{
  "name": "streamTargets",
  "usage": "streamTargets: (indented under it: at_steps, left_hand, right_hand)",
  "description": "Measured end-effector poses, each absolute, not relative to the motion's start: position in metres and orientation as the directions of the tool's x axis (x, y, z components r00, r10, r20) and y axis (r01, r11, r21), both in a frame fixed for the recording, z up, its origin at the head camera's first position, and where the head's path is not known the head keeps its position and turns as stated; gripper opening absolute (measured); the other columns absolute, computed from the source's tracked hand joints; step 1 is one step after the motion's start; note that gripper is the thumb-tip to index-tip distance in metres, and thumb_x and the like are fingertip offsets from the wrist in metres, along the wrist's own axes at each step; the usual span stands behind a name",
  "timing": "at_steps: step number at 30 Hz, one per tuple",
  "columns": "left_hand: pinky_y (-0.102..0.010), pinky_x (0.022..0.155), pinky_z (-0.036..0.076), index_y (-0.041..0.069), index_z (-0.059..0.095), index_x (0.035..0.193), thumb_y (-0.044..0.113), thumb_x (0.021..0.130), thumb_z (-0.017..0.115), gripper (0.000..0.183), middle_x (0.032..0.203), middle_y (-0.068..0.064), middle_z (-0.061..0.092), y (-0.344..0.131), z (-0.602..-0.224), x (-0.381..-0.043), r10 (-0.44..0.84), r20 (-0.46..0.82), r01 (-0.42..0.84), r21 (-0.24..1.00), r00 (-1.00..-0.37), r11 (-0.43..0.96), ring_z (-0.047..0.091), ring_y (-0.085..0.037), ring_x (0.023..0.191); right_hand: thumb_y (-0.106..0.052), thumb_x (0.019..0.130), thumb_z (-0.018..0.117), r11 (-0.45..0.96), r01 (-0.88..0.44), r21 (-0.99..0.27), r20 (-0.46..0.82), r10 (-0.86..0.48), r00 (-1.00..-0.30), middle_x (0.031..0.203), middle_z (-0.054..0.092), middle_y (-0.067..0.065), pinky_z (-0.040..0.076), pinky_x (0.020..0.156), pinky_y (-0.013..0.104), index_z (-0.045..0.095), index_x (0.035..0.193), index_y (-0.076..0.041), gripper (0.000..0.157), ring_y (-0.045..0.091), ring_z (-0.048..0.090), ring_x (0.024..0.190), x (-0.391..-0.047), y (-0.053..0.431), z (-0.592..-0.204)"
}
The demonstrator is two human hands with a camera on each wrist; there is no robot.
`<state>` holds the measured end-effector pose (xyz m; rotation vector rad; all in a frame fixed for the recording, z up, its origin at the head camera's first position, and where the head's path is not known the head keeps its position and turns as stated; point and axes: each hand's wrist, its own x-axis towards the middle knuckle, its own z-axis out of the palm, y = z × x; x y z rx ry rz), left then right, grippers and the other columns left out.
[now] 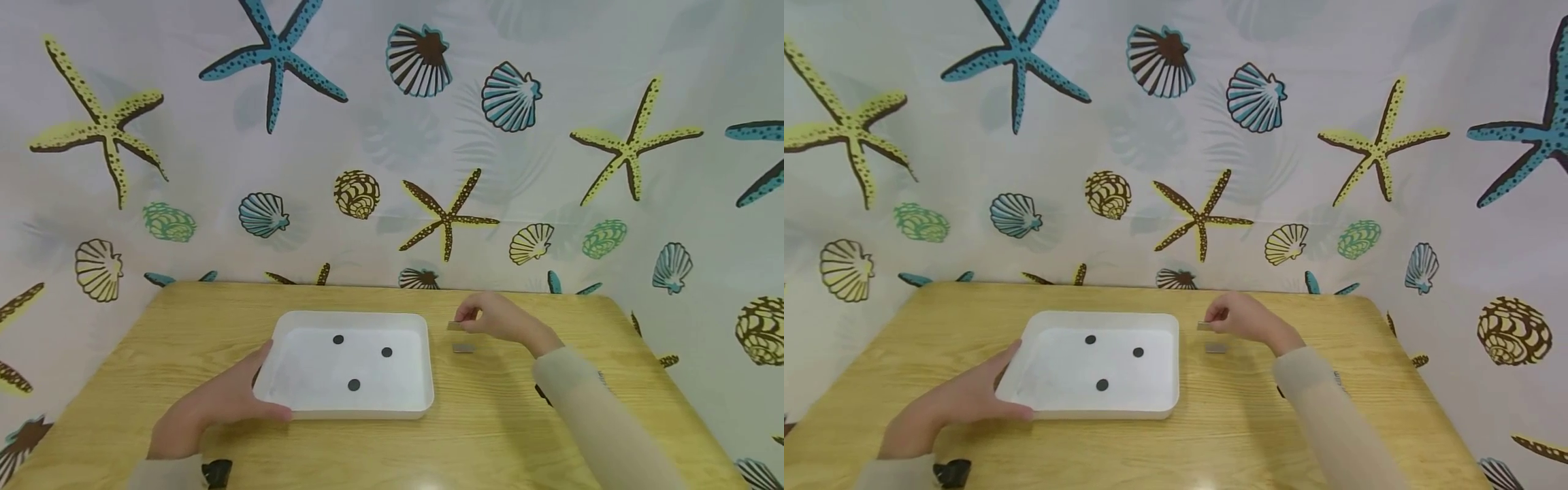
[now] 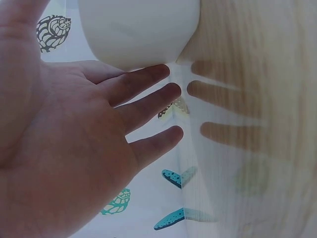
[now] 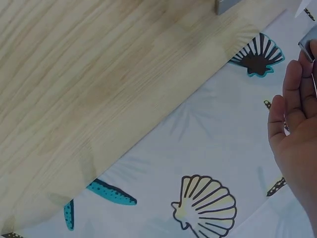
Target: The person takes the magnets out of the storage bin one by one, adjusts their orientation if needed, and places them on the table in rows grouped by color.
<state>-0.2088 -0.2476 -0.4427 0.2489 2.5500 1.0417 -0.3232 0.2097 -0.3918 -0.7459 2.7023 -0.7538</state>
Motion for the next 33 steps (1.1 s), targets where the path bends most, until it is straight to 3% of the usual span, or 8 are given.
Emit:
streamTargets:
  at_steps: [16, 27, 33]
  left_hand:
    - [-0.069, 0.12, 0.026, -0.006, -0.006, 0.162, 0.045, 0.076, 0.09, 0.138, 0.17, -0.033, 0.008, -0.247, -0.44, -0.207, 0.336, -0.218, 0.077, 0.728, -0.916, 0.682, 0.019, -0.052, 0.155]
    - [-0.068, 0.119, 0.029, 0.0, -0.002, 0.164, 0.044, 0.076, 0.091, 0.136, 0.17, -0.029, 0.013, -0.246, -0.44, -0.206, 0.349, -0.194, 0.094, 0.744, -0.917, 0.662, 0.028, -0.046, 0.151]
    - [-0.068, 0.119, 0.029, -0.002, -0.002, 0.164, 0.045, 0.076, 0.091, 0.137, 0.17, -0.03, 0.012, -0.246, -0.44, -0.206, 0.336, -0.209, 0.082, 0.73, -0.918, 0.679, 0.027, -0.047, 0.152]
  right_hand:
    - [-0.01, 0.098, 0.069, 0.778, -0.337, -0.53, -0.082, -0.443, -0.893, 0.103, 0.072, 0.007, 0.054, 0.08, 0.033, 0.074, 0.101, -0.01, 0.006, 0.017, 0.062, 0.09, -0.317, 0.28, -0.391]
    - [-0.011, 0.098, 0.07, 0.79, -0.321, -0.522, -0.105, -0.433, -0.895, 0.102, 0.075, 0.006, 0.053, 0.078, 0.03, 0.076, 0.099, -0.009, 0.006, 0.015, 0.062, 0.087, -0.317, 0.291, -0.403]
    - [-0.01, 0.097, 0.071, 0.801, -0.328, -0.502, -0.117, -0.438, -0.891, 0.1, 0.076, 0.004, 0.056, 0.084, 0.035, 0.077, 0.096, -0.009, 0.005, 0.014, 0.062, 0.089, -0.318, 0.294, -0.416]
